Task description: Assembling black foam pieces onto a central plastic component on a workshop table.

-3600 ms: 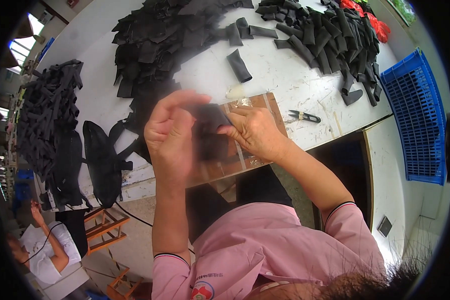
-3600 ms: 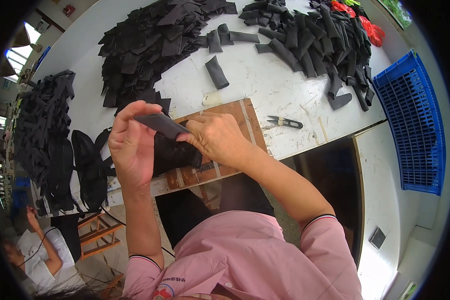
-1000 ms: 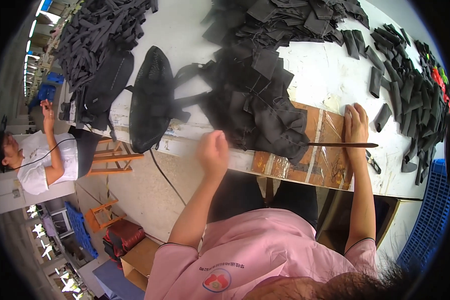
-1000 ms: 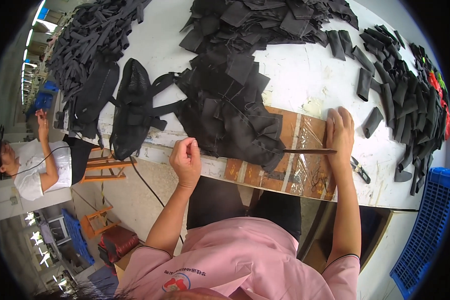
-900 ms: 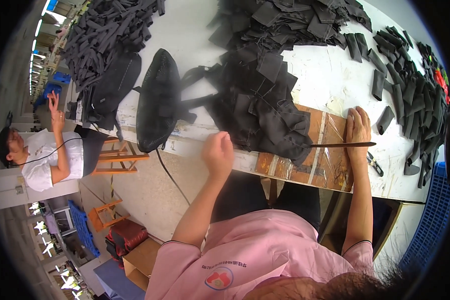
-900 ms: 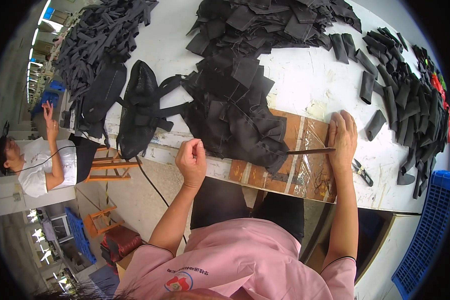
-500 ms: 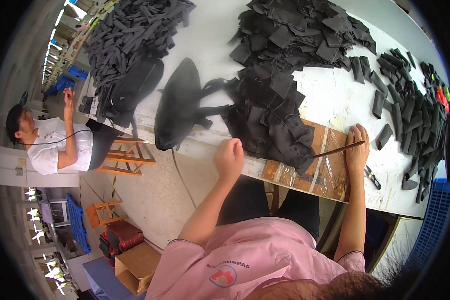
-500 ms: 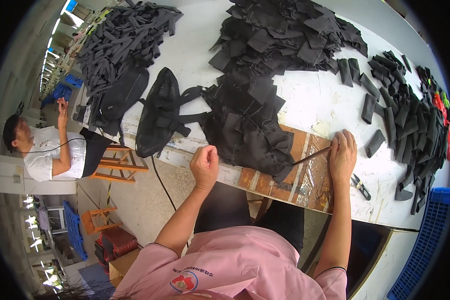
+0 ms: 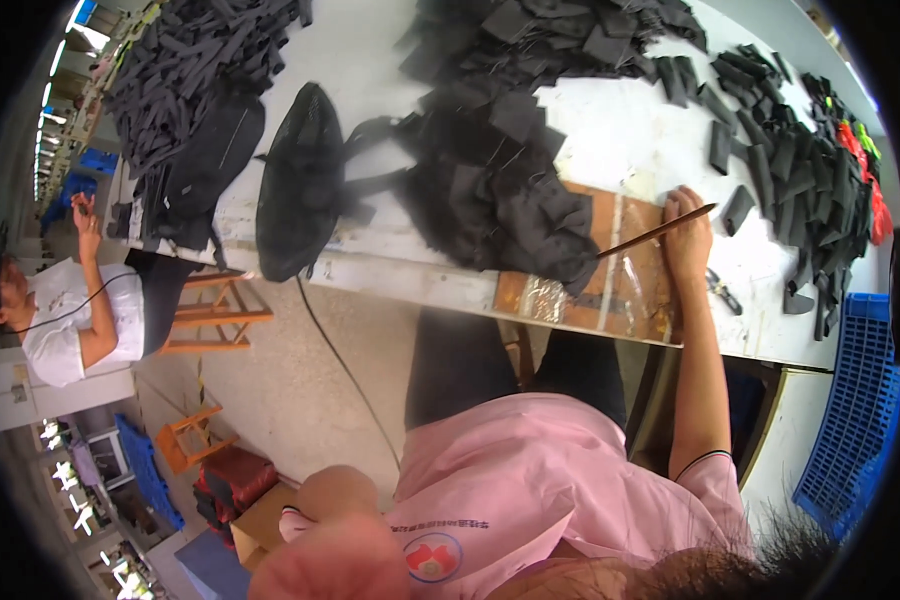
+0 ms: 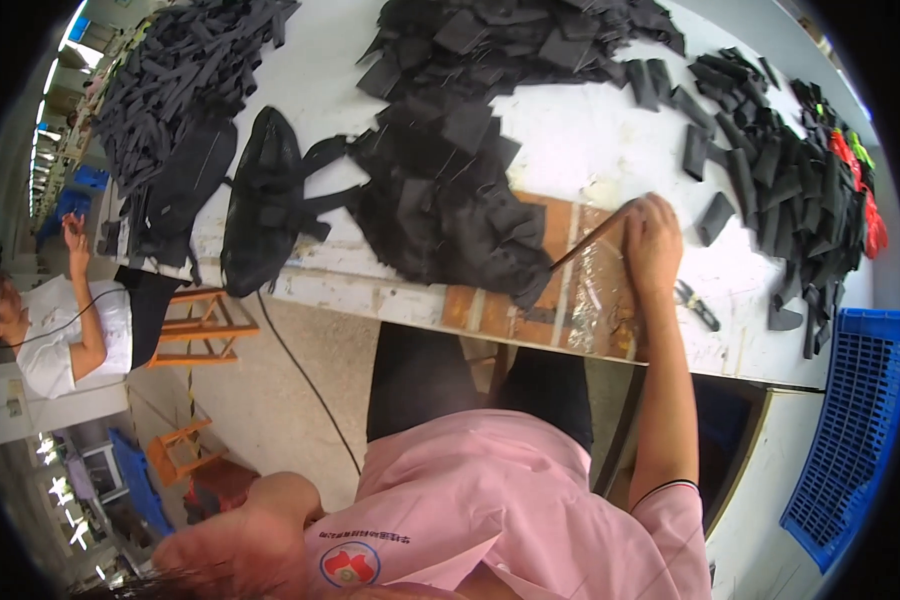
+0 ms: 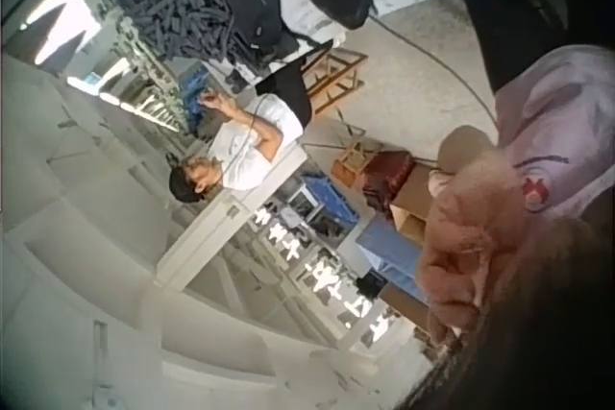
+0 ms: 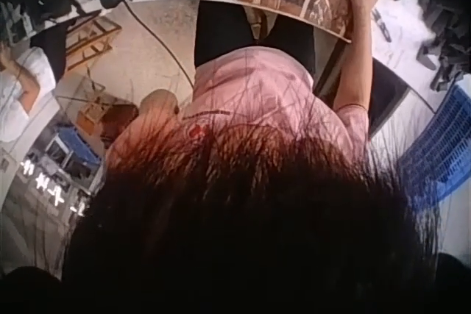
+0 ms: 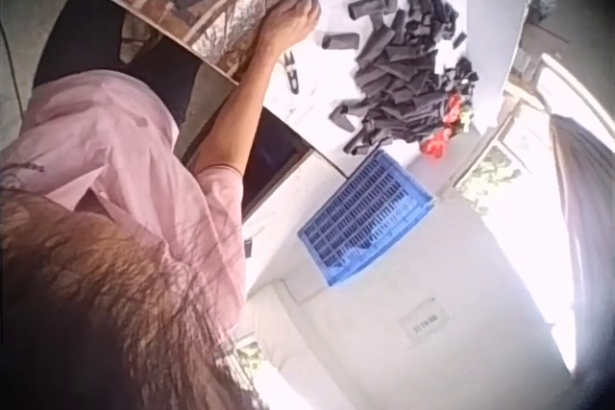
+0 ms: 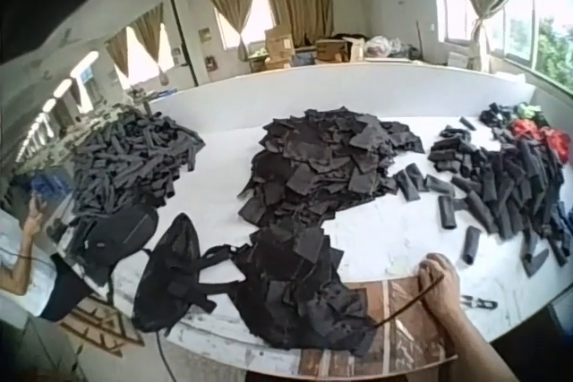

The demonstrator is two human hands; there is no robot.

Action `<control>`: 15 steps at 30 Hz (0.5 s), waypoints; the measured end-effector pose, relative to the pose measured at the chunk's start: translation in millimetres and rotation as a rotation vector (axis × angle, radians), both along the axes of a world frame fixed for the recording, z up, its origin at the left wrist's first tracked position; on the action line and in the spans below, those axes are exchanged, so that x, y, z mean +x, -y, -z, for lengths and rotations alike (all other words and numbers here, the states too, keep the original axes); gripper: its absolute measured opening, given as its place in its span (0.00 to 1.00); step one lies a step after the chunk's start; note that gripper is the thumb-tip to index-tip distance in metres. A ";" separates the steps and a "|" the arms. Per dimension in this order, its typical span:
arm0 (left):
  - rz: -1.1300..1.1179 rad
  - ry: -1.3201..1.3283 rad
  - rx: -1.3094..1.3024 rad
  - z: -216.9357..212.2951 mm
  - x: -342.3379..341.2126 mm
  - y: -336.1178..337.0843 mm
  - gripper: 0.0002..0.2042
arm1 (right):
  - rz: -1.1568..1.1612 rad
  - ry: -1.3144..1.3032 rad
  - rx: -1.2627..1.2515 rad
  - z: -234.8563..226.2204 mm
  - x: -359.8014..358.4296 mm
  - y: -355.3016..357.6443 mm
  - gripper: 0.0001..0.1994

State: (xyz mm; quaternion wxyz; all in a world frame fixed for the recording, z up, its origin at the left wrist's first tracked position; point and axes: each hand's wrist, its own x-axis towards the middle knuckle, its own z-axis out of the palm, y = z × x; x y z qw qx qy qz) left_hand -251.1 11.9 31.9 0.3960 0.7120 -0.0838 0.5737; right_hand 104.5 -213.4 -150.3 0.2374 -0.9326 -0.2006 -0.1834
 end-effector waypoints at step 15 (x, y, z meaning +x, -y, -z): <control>0.247 0.350 0.014 -66.9 76.8 4.3 0.22 | 0.043 -0.018 -0.053 -3.0 -6.2 0.6 0.12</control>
